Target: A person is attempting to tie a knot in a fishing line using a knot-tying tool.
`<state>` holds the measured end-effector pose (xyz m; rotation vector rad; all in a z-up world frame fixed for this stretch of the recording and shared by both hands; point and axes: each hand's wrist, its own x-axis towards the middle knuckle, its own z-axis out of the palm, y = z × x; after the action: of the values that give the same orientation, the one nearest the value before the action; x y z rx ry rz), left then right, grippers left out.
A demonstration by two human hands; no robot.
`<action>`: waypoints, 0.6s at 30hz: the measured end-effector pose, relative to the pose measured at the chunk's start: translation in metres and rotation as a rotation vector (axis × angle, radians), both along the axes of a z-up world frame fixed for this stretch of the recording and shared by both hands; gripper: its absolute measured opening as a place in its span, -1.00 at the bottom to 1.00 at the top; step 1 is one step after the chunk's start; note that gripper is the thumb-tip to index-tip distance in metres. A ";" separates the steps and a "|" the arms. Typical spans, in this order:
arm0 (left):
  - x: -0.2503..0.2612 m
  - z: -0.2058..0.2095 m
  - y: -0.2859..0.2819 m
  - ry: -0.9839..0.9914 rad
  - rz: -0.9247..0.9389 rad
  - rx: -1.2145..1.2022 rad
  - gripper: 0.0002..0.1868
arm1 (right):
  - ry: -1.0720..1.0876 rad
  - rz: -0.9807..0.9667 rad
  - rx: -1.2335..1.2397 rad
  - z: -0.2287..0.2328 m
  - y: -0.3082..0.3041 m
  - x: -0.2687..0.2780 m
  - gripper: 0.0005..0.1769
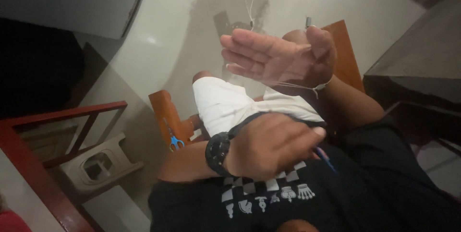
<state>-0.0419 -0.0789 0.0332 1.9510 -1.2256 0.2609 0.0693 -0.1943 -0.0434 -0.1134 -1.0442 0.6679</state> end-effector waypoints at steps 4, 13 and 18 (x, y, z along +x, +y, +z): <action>-0.002 -0.013 0.006 0.185 0.161 -0.030 -0.68 | 0.036 -0.012 -0.070 0.005 -0.007 -0.004 -0.16; 0.004 -0.003 0.031 0.187 0.422 -0.035 -0.62 | 0.108 0.008 -0.089 0.006 -0.011 -0.007 -0.10; 0.003 -0.003 0.028 0.350 0.361 -0.004 -0.63 | 0.097 -0.018 -0.105 0.007 -0.013 -0.007 -0.12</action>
<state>-0.0393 -0.0510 0.0306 2.0989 -0.6461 0.0958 0.0622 -0.2071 -0.0369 -0.1797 -0.9142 0.7057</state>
